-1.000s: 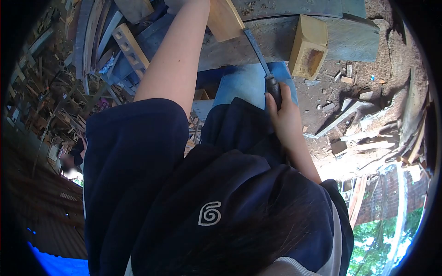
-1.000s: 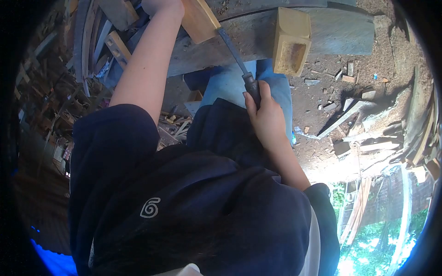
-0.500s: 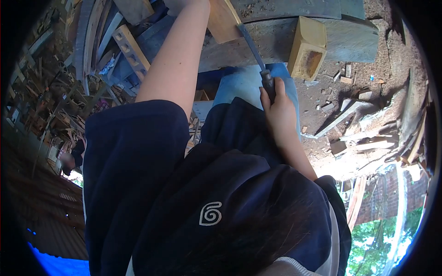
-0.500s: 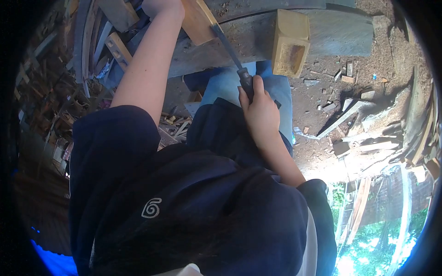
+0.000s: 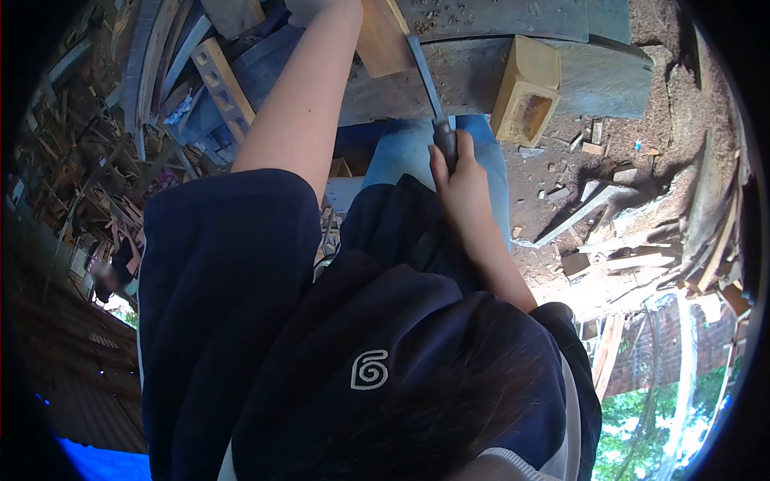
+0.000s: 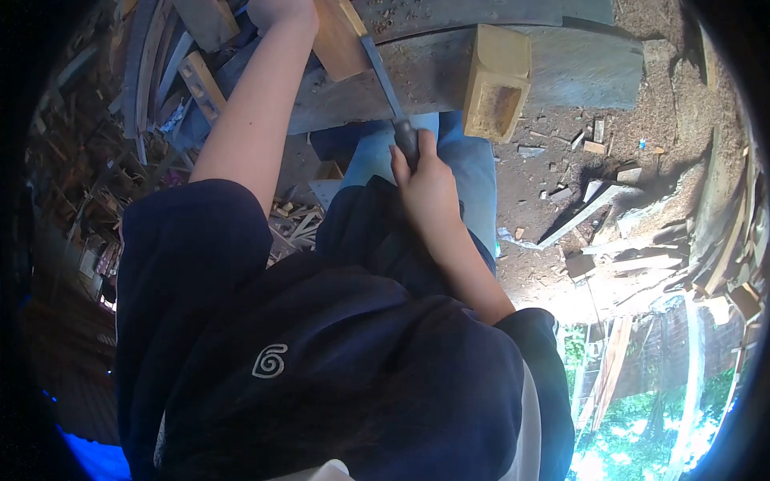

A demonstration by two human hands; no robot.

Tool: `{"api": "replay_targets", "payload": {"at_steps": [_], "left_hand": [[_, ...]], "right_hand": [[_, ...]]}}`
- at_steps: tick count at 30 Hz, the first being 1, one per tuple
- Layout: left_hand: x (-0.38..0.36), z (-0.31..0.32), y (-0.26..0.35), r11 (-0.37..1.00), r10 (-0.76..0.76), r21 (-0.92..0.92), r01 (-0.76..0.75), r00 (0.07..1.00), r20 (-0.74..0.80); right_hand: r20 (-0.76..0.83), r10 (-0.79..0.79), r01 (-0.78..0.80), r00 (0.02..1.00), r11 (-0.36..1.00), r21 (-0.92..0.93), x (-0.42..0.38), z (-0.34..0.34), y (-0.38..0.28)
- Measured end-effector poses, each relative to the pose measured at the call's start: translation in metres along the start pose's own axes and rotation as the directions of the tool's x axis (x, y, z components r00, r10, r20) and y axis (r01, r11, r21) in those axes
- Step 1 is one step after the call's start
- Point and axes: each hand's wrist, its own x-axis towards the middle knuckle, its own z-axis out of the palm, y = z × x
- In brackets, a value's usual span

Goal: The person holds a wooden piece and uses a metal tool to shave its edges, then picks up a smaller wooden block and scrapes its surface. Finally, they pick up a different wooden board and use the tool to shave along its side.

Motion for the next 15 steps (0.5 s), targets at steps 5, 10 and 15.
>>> {"api": "replay_targets", "payload": {"at_steps": [5,10,15], "left_hand": [[-0.010,-0.008,0.010,0.995,-0.089,-0.048,0.090,0.996,0.030],[-0.006,-0.008,0.008,0.997,-0.071,-0.001,0.071,0.997,0.035],[0.000,0.000,0.003,0.999,0.001,0.051,0.000,1.000,-0.006]], "right_hand": [[0.026,0.004,-0.003,1.000,0.999,-0.037,0.017,-0.016,-0.023],[-0.012,-0.040,0.040,0.999,0.999,-0.005,-0.016,-0.014,-0.003],[0.001,-0.031,0.031,1.000,0.999,-0.035,-0.010,-0.015,-0.006]]}}
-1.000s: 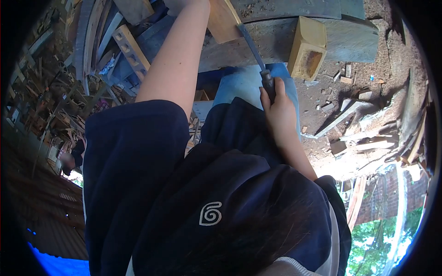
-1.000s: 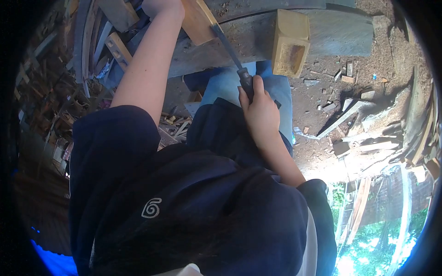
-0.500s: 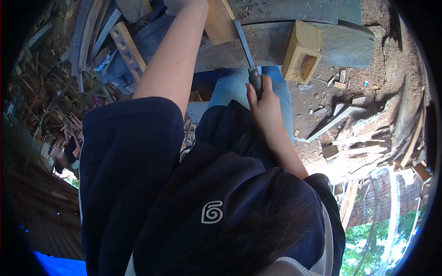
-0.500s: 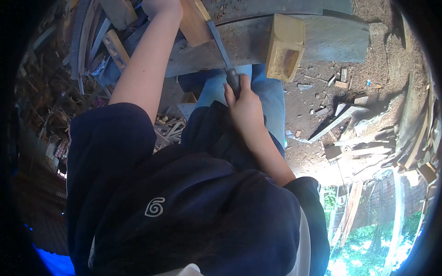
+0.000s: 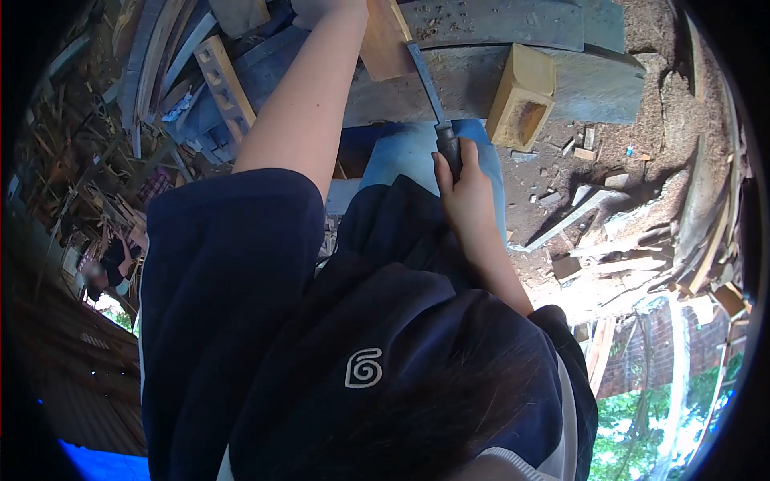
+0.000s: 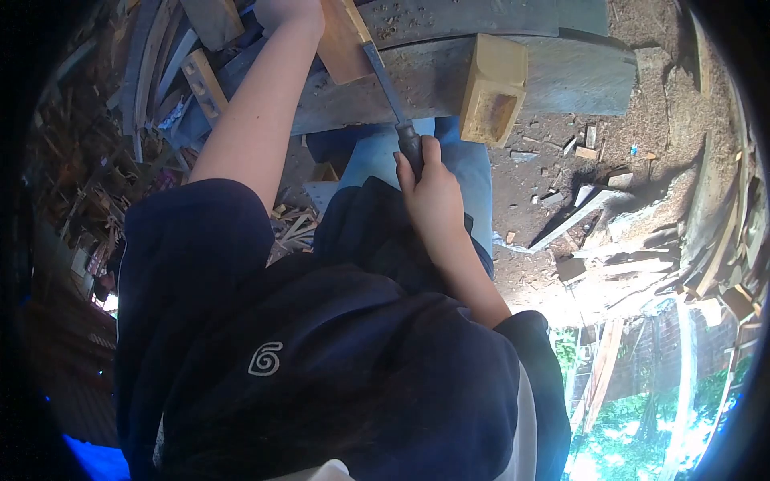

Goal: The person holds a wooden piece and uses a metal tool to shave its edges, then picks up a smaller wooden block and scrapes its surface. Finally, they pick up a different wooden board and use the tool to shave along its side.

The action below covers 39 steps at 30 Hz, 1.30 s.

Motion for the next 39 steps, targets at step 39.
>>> {"api": "replay_targets", "payload": {"at_steps": [39], "left_hand": [[0.012,0.014,-0.011,1.000,0.024,0.009,-0.024,1.000,-0.010]], "right_hand": [[-0.033,-0.027,0.020,0.999,0.981,-0.194,0.015,0.003,-0.015]]}}
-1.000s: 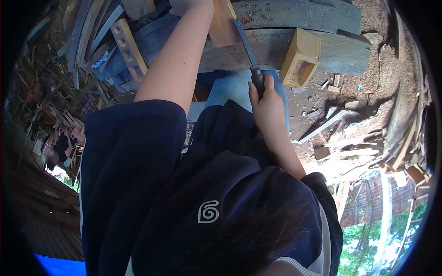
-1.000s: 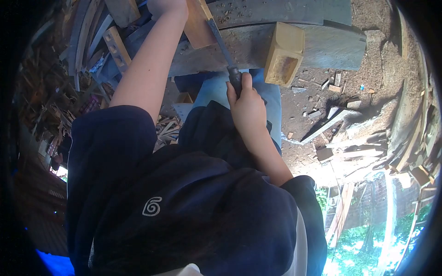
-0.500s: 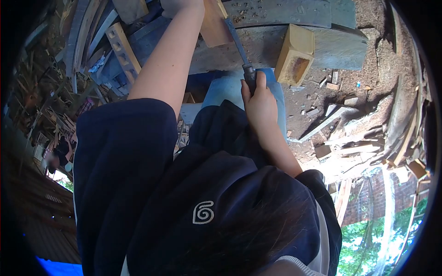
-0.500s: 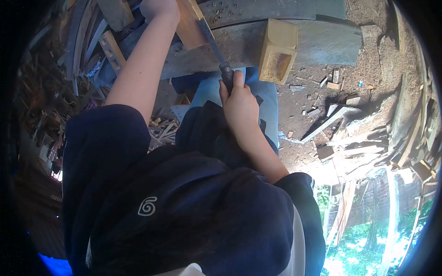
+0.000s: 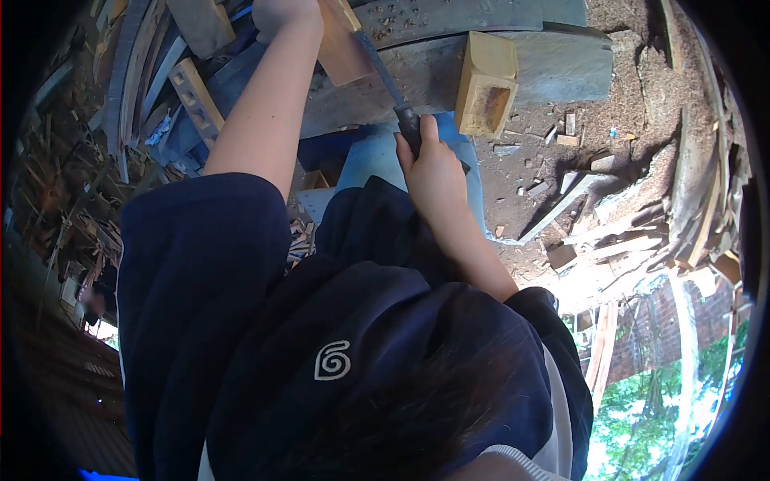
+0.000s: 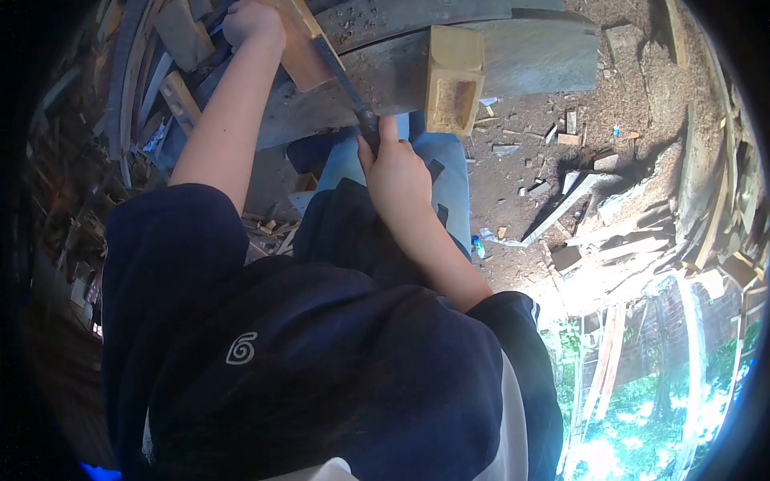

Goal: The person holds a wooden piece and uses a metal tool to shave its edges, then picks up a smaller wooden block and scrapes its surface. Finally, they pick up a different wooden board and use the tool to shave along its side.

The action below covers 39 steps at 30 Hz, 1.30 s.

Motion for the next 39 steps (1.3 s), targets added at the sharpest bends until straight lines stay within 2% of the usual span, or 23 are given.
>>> {"api": "replay_targets", "payload": {"at_steps": [4,6,10,12,13,16,18,19,21,23,25,27,29,31,32,33,34,35,36,37,38,39], "left_hand": [[-0.004,-0.005,0.003,1.000,-0.024,0.004,0.024,1.000,0.005],[-0.003,-0.003,0.002,1.000,-0.018,-0.007,0.018,1.000,-0.002],[-0.008,-0.008,0.007,0.993,-0.084,-0.076,0.085,0.996,0.014],[-0.012,-0.012,0.011,0.990,-0.110,-0.089,0.113,0.993,0.034],[-0.015,-0.014,0.013,0.988,-0.123,-0.089,0.126,0.991,0.046],[-0.012,-0.014,0.010,0.985,-0.132,-0.101,0.138,0.989,0.063],[-0.011,-0.011,0.009,0.983,-0.129,-0.123,0.137,0.989,0.073],[-0.012,-0.010,0.009,0.981,-0.128,-0.137,0.138,0.988,0.081],[-0.017,-0.014,0.011,0.977,-0.127,-0.160,0.141,0.987,0.095],[-0.019,-0.018,0.012,0.973,-0.130,-0.179,0.146,0.986,0.100],[-0.020,-0.019,0.014,0.969,-0.154,-0.175,0.172,0.982,0.112],[-0.015,-0.017,0.012,0.966,-0.174,-0.174,0.193,0.977,0.122],[-0.009,-0.015,0.010,0.988,-0.109,-0.099,0.119,0.989,0.101],[-0.014,-0.013,0.010,0.976,-0.148,-0.138,0.170,0.977,0.154],[-0.020,-0.011,0.010,0.973,-0.140,-0.174,0.153,0.986,0.089],[-0.023,-0.009,0.009,0.969,-0.130,-0.207,0.132,0.991,0.022],[-0.021,-0.007,0.007,0.969,-0.127,-0.208,0.129,0.992,0.024],[-0.015,-0.002,0.002,0.990,0.062,0.127,-0.068,0.997,0.051],[-0.006,0.004,-0.004,0.860,0.229,0.436,-0.266,0.964,0.137],[0.003,0.008,-0.010,0.600,0.348,0.673,-0.433,0.899,0.268],[0.011,0.008,-0.012,0.251,0.403,0.803,-0.540,0.813,0.421],[0.022,0.008,-0.011,-0.135,0.391,0.811,-0.570,0.721,0.572]], "right_hand": [[0.037,0.015,-0.019,0.999,0.994,0.110,-0.002,0.002,-0.004],[0.052,-0.023,0.002,0.998,0.930,0.366,-0.005,0.009,-0.005],[0.068,0.046,-0.060,0.997,0.973,0.225,-0.006,-0.002,-0.013],[0.031,0.086,-0.086,0.996,0.996,0.002,-0.003,-0.006,-0.013],[0.031,0.085,-0.085,0.996,0.996,-0.003,-0.002,-0.006,-0.012],[0.064,0.107,-0.107,0.992,0.994,-0.004,-0.001,-0.002,-0.010],[0.091,0.040,-0.056,0.995,0.981,0.183,0.003,0.004,0.000],[0.086,0.043,-0.058,0.995,0.983,0.174,0.005,0.005,0.005],[0.159,-0.017,-0.047,0.987,0.920,0.388,0.009,0.007,0.007],[0.163,-0.016,-0.046,0.986,0.928,0.369,0.009,0.005,0.004],[0.138,0.080,-0.102,0.987,0.981,0.167,0.007,0.000,-0.004],[0.114,0.078,-0.093,0.990,0.988,0.125,0.005,0.000,-0.006],[0.087,0.075,-0.083,0.993,0.993,0.087,0.005,0.002,-0.008],[0.028,0.042,-0.044,0.999,0.997,0.070,0.004,0.006,-0.006],[0.025,0.044,-0.046,0.999,0.997,0.068,0.003,0.010,-0.005],[0.029,0.007,-0.012,1.000,0.981,0.193,0.002,0.014,-0.004],[0.028,-0.032,0.021,0.999,0.949,0.315,0.002,0.012,-0.008],[0.026,-0.031,0.022,0.999,0.948,0.317,0.007,0.010,-0.011],[0.202,0.038,-0.136,0.979,0.857,0.497,0.018,-0.004,-0.026],[0.383,0.064,-0.309,0.922,0.718,0.623,0.024,-0.014,-0.037],[0.382,0.057,-0.304,0.922,0.718,0.626,0.026,-0.018,-0.045],[0.333,0.074,-0.274,0.940,0.746,0.607,0.030,-0.020,-0.053]]}}
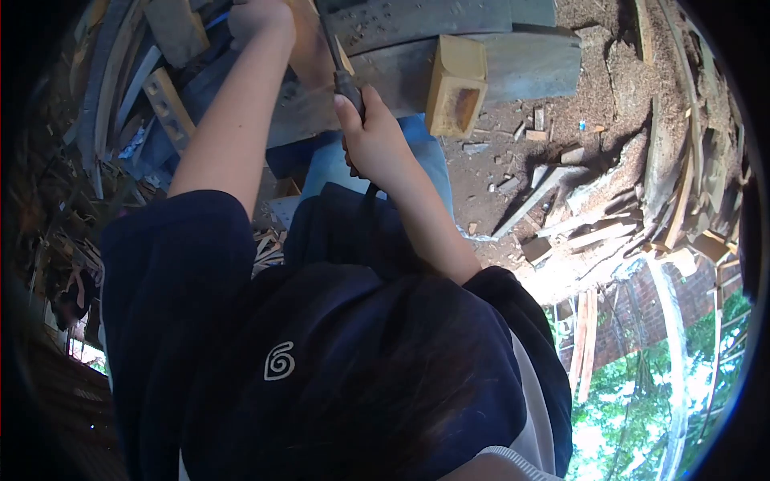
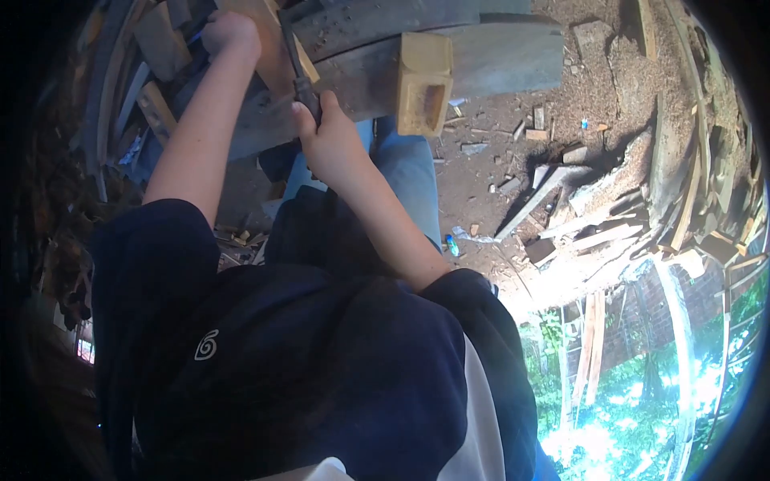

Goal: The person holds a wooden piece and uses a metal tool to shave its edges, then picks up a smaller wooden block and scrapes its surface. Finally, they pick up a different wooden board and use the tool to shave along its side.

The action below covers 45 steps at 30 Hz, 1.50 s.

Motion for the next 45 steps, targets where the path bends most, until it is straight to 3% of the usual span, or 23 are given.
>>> {"api": "replay_targets", "payload": {"at_steps": [1,2,3,4,5,6,7,11,13,18,22,26,28,30,33,45], "left_hand": [[0.002,-0.001,-0.005,1.000,-0.011,0.006,0.011,1.000,-0.004],[-0.001,-0.005,-0.006,0.932,-0.191,-0.309,0.189,0.981,0.022],[-0.005,-0.009,-0.002,0.736,-0.346,-0.586,0.338,0.933,0.104],[-0.011,-0.015,0.003,0.437,-0.455,-0.783,0.442,0.860,0.231],[-0.016,-0.021,0.007,0.075,-0.505,-0.872,0.483,0.773,0.385],[-0.019,-0.025,0.007,-0.297,-0.488,-0.840,0.454,0.684,0.542],[-0.020,-0.031,0.001,-0.121,-0.498,-0.888,0.443,0.747,0.441],[-0.021,-0.032,0.000,-0.219,-0.466,-0.868,0.446,0.734,0.495],[-0.022,-0.030,0.000,-0.131,-0.481,-0.895,0.427,0.762,0.433],[-0.019,-0.029,0.001,-0.130,-0.495,-0.889,0.439,0.748,0.442],[-0.021,-0.029,0.000,-0.126,-0.483,-0.896,0.427,0.762,0.431],[-0.024,-0.035,-0.001,-0.113,-0.443,-0.889,0.443,0.779,0.444],[-0.025,-0.035,0.001,-0.178,-0.463,-0.884,0.432,0.756,0.463],[-0.024,-0.032,0.002,-0.151,-0.475,-0.890,0.430,0.758,0.447],[-0.024,-0.035,0.001,-0.156,-0.491,-0.892,0.424,0.750,0.443],[-0.035,-0.044,-0.005,-0.125,-0.462,-0.893,0.433,0.771,0.438]], "right_hand": [[-0.048,-0.021,0.020,0.999,0.999,-0.038,0.002,0.005,-0.006],[-0.039,-0.026,0.024,0.999,0.999,-0.036,0.003,0.008,0.001],[-0.091,-0.099,0.088,0.991,0.988,-0.125,0.003,0.007,0.019],[-0.135,-0.175,0.142,0.975,0.965,-0.219,0.000,0.003,0.030],[-0.144,-0.134,0.092,0.980,0.959,-0.269,-0.007,-0.002,0.033],[-0.138,-0.136,0.094,0.981,0.957,-0.275,-0.013,-0.007,0.036],[-0.155,-0.189,0.128,0.970,0.932,-0.340,-0.020,-0.010,0.038],[-0.170,-0.247,0.139,0.954,0.867,-0.478,-0.027,-0.015,0.044],[-0.165,-0.275,0.155,0.947,0.844,-0.513,-0.026,-0.016,0.046],[-0.191,-0.249,0.078,0.950,0.776,-0.626,-0.017,-0.011,0.047],[-0.222,-0.244,0.045,0.944,0.762,-0.646,-0.016,-0.003,0.048],[-0.162,-0.206,0.111,0.965,0.882,-0.458,-0.016,0.000,0.040],[-0.131,-0.193,0.133,0.972,0.920,-0.370,-0.016,-0.001,0.036],[-0.202,-0.195,0.050,0.960,0.826,-0.561,-0.017,-0.004,0.032],[-0.224,-0.237,0.052,0.945,0.788,-0.614,-0.021,-0.004,0.032],[-0.228,-0.204,0.041,0.952,0.822,-0.567,-0.016,0.002,0.031]]}}
